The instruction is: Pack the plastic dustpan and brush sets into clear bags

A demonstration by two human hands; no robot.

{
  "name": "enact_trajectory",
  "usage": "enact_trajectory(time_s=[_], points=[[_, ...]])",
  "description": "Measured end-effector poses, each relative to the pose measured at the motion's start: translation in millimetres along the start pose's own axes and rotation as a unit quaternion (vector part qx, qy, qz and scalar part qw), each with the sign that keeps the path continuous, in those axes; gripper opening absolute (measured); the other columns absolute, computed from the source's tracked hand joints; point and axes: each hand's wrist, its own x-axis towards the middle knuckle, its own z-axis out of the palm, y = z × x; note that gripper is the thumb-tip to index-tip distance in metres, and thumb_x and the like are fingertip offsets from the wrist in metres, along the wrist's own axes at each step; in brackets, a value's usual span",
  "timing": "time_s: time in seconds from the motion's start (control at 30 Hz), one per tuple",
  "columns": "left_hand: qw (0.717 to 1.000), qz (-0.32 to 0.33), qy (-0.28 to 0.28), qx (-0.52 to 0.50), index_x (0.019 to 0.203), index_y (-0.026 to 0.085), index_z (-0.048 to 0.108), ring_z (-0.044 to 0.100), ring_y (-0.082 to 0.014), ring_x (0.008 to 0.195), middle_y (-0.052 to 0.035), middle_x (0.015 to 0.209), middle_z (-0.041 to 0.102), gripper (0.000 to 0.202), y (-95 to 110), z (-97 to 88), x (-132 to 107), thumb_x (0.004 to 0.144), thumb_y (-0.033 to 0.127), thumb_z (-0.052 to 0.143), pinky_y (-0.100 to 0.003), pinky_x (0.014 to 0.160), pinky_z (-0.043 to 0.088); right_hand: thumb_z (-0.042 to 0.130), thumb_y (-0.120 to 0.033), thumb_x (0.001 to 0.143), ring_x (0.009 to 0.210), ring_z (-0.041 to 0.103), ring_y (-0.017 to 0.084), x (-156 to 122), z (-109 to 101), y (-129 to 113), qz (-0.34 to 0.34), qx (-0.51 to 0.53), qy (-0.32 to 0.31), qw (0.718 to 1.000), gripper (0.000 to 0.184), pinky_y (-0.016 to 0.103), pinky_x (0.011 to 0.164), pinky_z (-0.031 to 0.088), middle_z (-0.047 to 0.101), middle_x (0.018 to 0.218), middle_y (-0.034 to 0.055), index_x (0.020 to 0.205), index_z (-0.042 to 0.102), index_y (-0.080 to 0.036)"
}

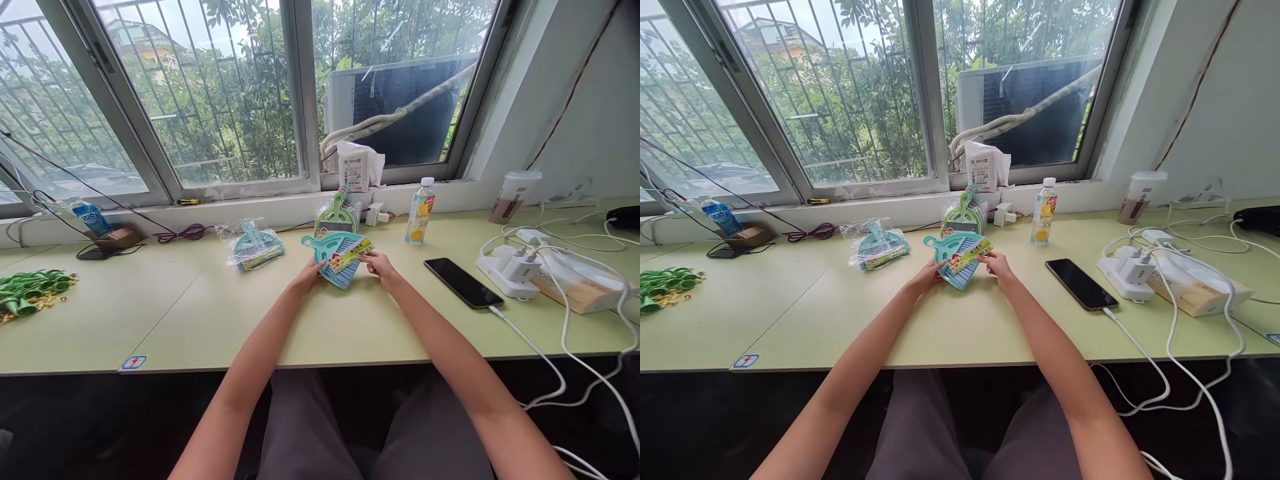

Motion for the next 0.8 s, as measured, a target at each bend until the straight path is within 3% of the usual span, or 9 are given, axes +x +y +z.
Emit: enact_trajectory(time_s=[0.13,0.23,0.33,0.43,0.5,0.6,0.63,0.73,0.8], points=[[0.997,0.0,0.07,0.02,0.115,0.019,0.056,0.066,-0.0181,0.075,-0.0071,0.089,0.068,0.039,-2.2,-10.5,5.9,0.087,0.046,0.062,-0.029,0.068,0.053,0.07,-0.019,0.08,0.037,0.046,0.006,3.7,-10.0,-1.8,0.037,-0.041,0.005,0.998,0.008,0.02,0.038,0.032,0.075,0.072,0.0094,0.078,0.068,-0.012],[0.995,0.011,0.093,0.027,0.115,0.021,0.057,0.065,-0.0185,0.076,-0.0055,0.084,0.067,0.042,0.4,-20.6,10.3,0.088,0.053,0.058,-0.028,0.068,0.051,0.055,-0.022,0.091,0.04,0.051,0.005,6.6,-24.7,-5.0,0.032,-0.048,0.074,0.996,0.016,0.018,0.038,0.028,0.076,0.079,0.01,0.084,0.066,-0.012],[0.995,0.024,0.086,0.037,0.111,0.021,0.061,0.065,-0.0207,0.08,-0.0061,0.083,0.067,0.044,1.5,-21.0,11.8,0.087,0.057,0.057,-0.03,0.071,0.051,0.029,-0.026,0.1,0.039,0.048,0.005,9.1,-44.7,-10.0,0.034,-0.058,0.14,0.988,0.04,0.018,0.038,0.025,0.076,0.082,0.0107,0.09,0.065,-0.013],[0.996,0.035,0.068,0.054,0.103,0.018,0.066,0.065,-0.0238,0.083,-0.0083,0.082,0.069,0.044,0.6,-14.5,11.0,0.086,0.057,0.058,-0.033,0.076,0.051,0.025,-0.031,0.1,0.034,0.038,0.006,9.9,-57.7,-15.5,0.043,-0.097,0.15,0.983,0.05,0.022,0.038,0.022,0.074,0.073,0.0116,0.082,0.067,-0.012],[0.995,0.041,0.056,0.073,0.098,0.015,0.068,0.065,-0.0259,0.086,-0.0095,0.083,0.069,0.044,-0.3,-9.4,9.4,0.085,0.056,0.059,-0.035,0.079,0.05,0.033,-0.034,0.098,0.036,0.038,0.007,7.4,-53.2,-17.8,0.034,-0.135,0.143,0.98,0.047,0.024,0.041,0.025,0.072,0.07,0.0103,0.075,0.069,-0.012],[0.992,0.054,0.042,0.11,0.092,0.013,0.07,0.063,-0.0273,0.092,-0.0091,0.085,0.07,0.04,-1.3,-3.4,6.2,0.084,0.052,0.06,-0.036,0.085,0.048,0.045,-0.034,0.095,0.054,0.054,0.012,-5.4,-20.8,-17.0,-0.023,-0.208,0.143,0.967,0.038,0.023,0.053,0.035,0.073,0.074,0.0077,0.075,0.071,-0.016],[0.99,0.059,0.04,0.122,0.09,0.013,0.07,0.063,-0.0274,0.093,-0.0086,0.085,0.071,0.039,-1.4,-1.9,5.1,0.084,0.051,0.061,-0.036,0.086,0.048,0.048,-0.034,0.094,0.065,0.06,0.015,-12.1,-4.8,-15.6,-0.055,-0.252,0.139,0.956,0.034,0.024,0.059,0.038,0.073,0.078,0.0079,0.077,0.073,-0.017],[0.984,0.076,0.038,0.158,0.081,0.014,0.069,0.061,-0.0275,0.095,-0.0076,0.083,0.07,0.035,-1.1,1.1,3.1,0.084,0.048,0.06,-0.036,0.088,0.047,0.045,-0.035,0.096,0.091,0.065,0.025,-33.2,45.6,-9.6,-0.185,-0.522,0.095,0.827,0.034,0.03,0.074,0.044,0.071,0.101,0.0144,0.091,0.073,-0.017],[0.98,0.088,0.041,0.174,0.075,0.015,0.067,0.06,-0.0273,0.095,-0.007,0.08,0.069,0.034,-0.8,1.8,3.1,0.085,0.047,0.058,-0.035,0.087,0.046,0.04,-0.025,0.097,0.102,0.064,0.027,-42.0,71.4,-6.3,-0.207,-0.596,0.075,0.772,0.033,0.032,0.078,0.045,0.066,0.115,0.0189,0.101,0.071,-0.014]])
